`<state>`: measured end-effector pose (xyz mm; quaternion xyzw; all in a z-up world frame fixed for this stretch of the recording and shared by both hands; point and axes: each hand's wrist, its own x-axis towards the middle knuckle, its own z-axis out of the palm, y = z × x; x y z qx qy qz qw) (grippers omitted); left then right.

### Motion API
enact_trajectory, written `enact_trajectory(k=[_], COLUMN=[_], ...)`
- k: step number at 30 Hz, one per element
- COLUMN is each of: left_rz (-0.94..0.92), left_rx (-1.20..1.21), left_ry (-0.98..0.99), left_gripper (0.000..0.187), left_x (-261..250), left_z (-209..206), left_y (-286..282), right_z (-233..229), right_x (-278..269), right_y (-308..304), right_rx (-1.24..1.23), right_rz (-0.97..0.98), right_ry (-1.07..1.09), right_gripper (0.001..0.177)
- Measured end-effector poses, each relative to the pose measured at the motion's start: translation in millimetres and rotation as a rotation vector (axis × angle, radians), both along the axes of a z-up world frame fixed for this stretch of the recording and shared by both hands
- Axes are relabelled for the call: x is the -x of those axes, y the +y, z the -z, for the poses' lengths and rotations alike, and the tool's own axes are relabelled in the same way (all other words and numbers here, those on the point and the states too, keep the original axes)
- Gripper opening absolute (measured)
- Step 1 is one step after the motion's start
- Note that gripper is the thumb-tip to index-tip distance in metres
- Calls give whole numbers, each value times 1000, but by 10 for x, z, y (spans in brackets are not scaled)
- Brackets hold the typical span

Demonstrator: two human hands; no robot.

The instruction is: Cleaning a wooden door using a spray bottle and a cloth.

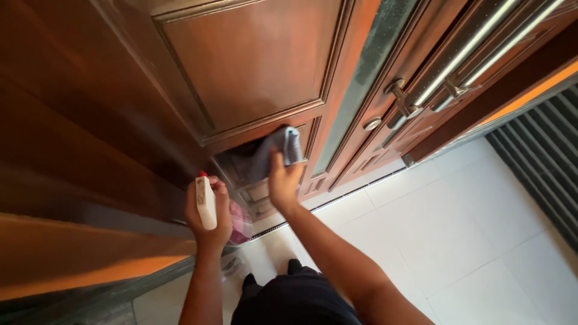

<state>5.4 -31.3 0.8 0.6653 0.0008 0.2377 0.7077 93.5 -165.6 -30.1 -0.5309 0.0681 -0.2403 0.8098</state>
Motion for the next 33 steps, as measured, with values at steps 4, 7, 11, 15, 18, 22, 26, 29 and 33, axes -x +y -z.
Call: enact_trajectory(k=[4,7,11,15,18,22,26,29,33], left_rz=[-5,-8,0,-76,-108,-49,-36,-44,-21], left_rx=[-29,-20,-28,56,-90,-40,33,-1,25], left_ry=[-27,-31,-64,-59,-91,-37,-35,-4,5], left_gripper=[21,22,21,19,15,16,17,19,20], left_x=[61,105,152,188,255,278,252,254,187], left_z=[-82,-118,-167,-78,-69,-46,-6,-52,22], left_y=[32,53,96,223,309,333,295,254,214], right_z=[365,360,-15,160,238,193,244,546,410], right_x=[94,195,408,380,327,243,88,-105,-373], right_y=[323,483,619,747,670,587,436,196,-363], right_rx=[70,188,344,188,443,492,208,322,101], right_rz=[-76,-123,-260,-426,-292,-199,-181,8,119], right_ry=[87,50,-149,-80,-294,-173,16,128,164], right_gripper=[15,15,21,25,15,20,17,19,12])
